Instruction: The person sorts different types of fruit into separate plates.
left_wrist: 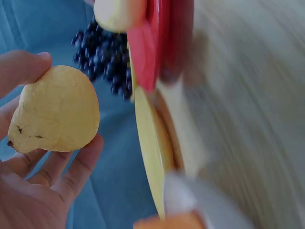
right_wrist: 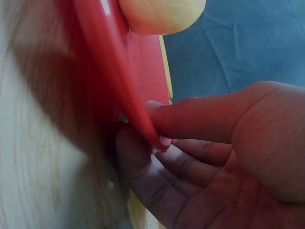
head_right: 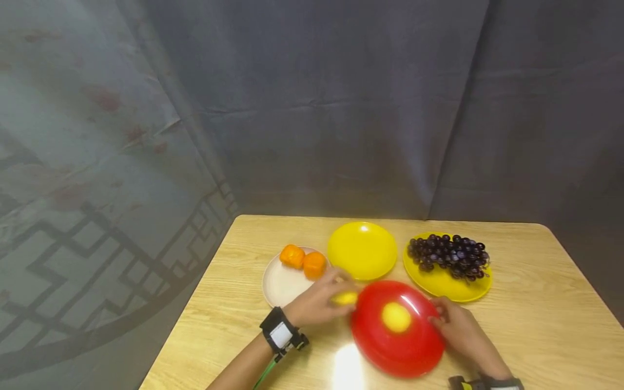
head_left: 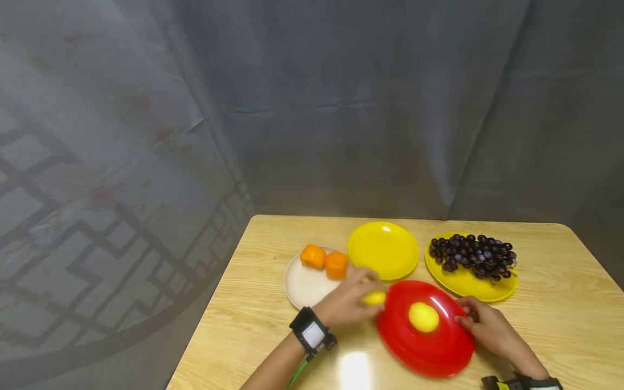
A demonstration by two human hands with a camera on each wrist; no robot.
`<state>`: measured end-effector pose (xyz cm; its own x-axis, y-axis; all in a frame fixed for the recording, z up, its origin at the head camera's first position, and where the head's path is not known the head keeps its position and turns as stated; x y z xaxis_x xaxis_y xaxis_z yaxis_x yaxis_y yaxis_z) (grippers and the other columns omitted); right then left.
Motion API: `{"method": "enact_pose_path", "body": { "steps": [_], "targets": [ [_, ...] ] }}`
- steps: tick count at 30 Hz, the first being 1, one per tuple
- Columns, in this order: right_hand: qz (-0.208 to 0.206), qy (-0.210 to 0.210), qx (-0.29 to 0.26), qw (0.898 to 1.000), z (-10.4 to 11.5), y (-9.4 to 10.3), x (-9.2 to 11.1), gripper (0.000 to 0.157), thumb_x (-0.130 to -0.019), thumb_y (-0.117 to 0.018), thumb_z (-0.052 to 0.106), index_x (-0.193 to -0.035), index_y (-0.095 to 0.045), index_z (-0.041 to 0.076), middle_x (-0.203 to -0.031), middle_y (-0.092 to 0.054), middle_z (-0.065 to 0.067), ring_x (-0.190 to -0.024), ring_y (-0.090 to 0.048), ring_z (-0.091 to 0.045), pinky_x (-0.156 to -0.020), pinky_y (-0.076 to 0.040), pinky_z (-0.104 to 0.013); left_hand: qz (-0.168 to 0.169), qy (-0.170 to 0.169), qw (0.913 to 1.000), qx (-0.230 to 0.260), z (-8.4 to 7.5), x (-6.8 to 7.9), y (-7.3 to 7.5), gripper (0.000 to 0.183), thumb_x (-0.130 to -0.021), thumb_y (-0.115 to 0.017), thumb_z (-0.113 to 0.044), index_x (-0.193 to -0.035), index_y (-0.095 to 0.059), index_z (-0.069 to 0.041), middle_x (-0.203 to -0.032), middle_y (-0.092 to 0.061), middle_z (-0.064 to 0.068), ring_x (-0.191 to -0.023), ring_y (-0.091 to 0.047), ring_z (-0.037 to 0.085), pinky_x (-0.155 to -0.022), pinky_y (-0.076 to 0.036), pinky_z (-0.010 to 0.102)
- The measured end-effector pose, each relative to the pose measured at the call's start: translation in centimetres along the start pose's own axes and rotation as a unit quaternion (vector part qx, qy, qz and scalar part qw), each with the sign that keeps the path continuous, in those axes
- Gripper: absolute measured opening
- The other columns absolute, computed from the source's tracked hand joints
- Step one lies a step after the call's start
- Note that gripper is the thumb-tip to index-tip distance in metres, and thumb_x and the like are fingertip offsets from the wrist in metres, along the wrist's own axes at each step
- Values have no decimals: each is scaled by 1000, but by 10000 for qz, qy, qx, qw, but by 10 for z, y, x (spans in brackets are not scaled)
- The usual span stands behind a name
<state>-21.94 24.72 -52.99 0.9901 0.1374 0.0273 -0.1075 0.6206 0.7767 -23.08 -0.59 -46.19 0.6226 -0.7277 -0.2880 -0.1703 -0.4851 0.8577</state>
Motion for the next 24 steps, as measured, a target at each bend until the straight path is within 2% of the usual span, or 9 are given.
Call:
{"method": "enact_pose_path", "body": {
  "steps": [7,16,21,24],
  "targets": [
    [94,-64,-71,9999,5,-3,-2,34,-84,-70,10,-114,-59,-5,-90,-61,-7,-76,-51,-19,-63,-46,-34,494,-98,9987,119,-12,-22,-39,39,-91,-63,-42,-128,-60,-30,-127,-45,-8,-113,-40,2,-84,-41,10],
    [68,-103,4,9999,6,0,1,36,-84,-70,10,-115,-59,-6,-92,-62,-8,-77,-52,-19,-64,-47,-35,789,-510,9956,37,-34,-37,-68,37,-89,-65,-40,-125,-62,-28,-124,-45,-9,-114,-36,0,-94,-33,9],
    [138,-173,45,9997,4,1,1,38,-85,-71,13,-115,-59,-6,-92,-62,-8,-77,-52,-18,-64,-47,-34,1229,-275,9917,246,-37,-39,-88,42,-89,-65,-41,-130,-57,-35,-127,-43,-14,-116,-34,-3,-90,-35,8],
    [180,-213,33,9996,2,1,1,39,-85,-70,14,-116,-58,-7,-92,-62,-8,-77,-52,-18,-63,-46,-33,1373,-193,9899,283,-37,-39,-96,47,-89,-65,-42,-134,-52,-37,-131,-41,-15,-119,-33,-3,-92,-35,9]
  ]
}}
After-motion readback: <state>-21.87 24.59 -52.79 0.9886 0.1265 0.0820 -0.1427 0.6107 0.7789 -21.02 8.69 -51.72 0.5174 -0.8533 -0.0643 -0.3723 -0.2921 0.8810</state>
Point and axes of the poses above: each hand's wrist, its own x-axis away from the middle knuckle, its own y-axis out of the back of the hand, z = x × y, the point moved 10 cm from there along -x, towards the middle knuckle
